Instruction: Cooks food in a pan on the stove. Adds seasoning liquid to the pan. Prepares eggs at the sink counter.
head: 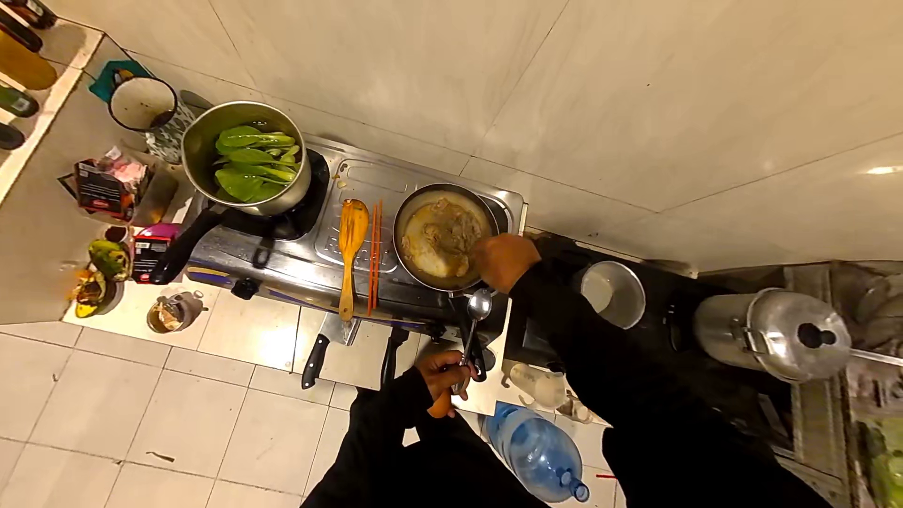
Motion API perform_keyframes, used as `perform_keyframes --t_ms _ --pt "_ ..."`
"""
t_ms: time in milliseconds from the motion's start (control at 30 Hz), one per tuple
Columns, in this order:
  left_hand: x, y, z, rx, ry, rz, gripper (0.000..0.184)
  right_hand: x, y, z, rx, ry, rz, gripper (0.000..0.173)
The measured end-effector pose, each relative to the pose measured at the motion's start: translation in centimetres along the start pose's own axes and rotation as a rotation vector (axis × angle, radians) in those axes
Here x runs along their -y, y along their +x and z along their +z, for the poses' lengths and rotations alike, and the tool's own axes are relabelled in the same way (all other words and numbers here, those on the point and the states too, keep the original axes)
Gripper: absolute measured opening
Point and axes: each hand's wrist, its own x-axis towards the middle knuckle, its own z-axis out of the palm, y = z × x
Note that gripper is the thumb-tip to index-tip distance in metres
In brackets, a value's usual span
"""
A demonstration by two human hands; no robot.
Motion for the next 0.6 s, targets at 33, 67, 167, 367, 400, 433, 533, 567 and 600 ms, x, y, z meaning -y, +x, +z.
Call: perform_keyframes --t_ms 33,67,167,367,400,433,533,567,600 --pt "0.0 0.0 0.0 0.001 0.000 -0.001 0.019 0.1 0.2 0.3 -0.005 0.008 0.012 0.023" --pt "-0.1 0.0 0.0 -0.002 0.000 -0.002 0.018 0.1 0.4 0.3 -0.022 0.015 0.019 0.024" --pt "-0.2 0.0 0.0 -0.009 0.008 -0.025 0.019 0.0 0.8 -0.1 -0.063 0.009 0.012 0.024" --pt "-0.2 0.1 0.0 -0.009 0.019 -0.022 0.019 0.1 1.7 -1.3 -0.075 0.000 0.053 0.022" --pt "-0.2 0.1 0.1 -0.011 0.019 -0.028 0.019 0.0 1.8 -1.5 -0.087 -0.006 0.058 0.021" --pt "-0.3 0.1 0.1 -0.011 0.019 -0.037 0.018 -0.1 1.9 -1.7 -0.099 -0.009 0.057 0.020" --pt "-0.2 0.2 -0.1 -0.003 0.021 -0.034 0.019 0.3 1.1 -1.9 -0.077 0.004 0.018 0.020" --pt "-0.2 0.2 -0.1 -0.002 0.022 -0.035 0.019 0.6 0.9 -1.6 -0.051 0.010 0.004 0.021" --pt "-0.2 0.2 -0.1 0.002 0.024 -0.037 0.019 0.8 0.8 -1.3 -0.028 0.009 0.002 0.022"
